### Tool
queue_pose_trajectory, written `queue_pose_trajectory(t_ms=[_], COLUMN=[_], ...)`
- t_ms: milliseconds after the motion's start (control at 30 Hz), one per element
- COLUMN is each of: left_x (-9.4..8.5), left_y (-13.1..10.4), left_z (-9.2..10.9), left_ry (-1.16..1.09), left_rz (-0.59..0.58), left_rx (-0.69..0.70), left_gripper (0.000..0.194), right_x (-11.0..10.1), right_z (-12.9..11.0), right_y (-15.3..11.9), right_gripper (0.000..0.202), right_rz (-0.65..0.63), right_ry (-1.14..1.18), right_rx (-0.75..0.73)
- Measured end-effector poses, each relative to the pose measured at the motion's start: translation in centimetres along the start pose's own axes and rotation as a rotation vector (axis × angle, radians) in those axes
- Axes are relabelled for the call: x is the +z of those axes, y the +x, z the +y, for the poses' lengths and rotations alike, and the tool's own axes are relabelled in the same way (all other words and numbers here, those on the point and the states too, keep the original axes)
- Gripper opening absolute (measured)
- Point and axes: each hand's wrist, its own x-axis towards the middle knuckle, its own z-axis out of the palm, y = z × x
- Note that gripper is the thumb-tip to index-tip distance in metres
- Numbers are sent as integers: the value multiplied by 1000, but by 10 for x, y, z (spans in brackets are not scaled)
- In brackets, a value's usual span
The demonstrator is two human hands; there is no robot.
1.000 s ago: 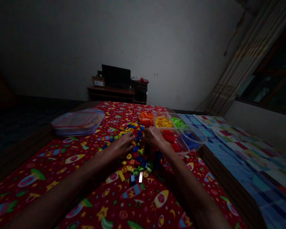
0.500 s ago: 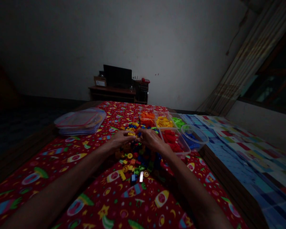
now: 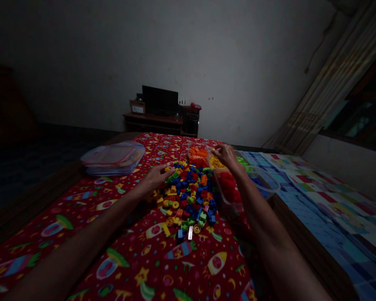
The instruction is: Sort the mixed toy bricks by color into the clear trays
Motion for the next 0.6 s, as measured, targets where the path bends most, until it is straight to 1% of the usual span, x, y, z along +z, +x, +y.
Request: queue_pose_trajectory(t_ms=[67, 133, 200, 267, 333, 400, 533, 600], left_x=[1, 2, 3, 4, 4, 5, 5, 5], left_y=[4, 7, 9, 9, 8, 7, 7, 8], left_z=[-5, -10, -15, -18, -19, -18, -18, -22], left_ry=[16, 50, 98, 145, 186, 232, 343, 392], left_rz=[2, -9, -25, -22, -23, -49, -104, -99], left_rx=[7, 12, 20, 35, 58, 94, 200, 242], left_gripper=[44, 45, 44, 41, 37, 33, 30, 28], right_x=[-2, -2, 2, 7, 13, 18, 23, 25], right_z=[5, 1, -10, -24, -36, -45, -50, -50], right_y=[8, 5, -9, -27, -45, -58, -67, -67], right_gripper=[33, 35, 33, 31, 31, 30, 32, 34], right_rz=[10, 1, -48, -149, -237, -270, -332, -363], right_ry=[-40, -43, -13, -2, -42, -103, -144, -113], right_rx=[33, 16, -31, -75, -86, -102, -169, -190])
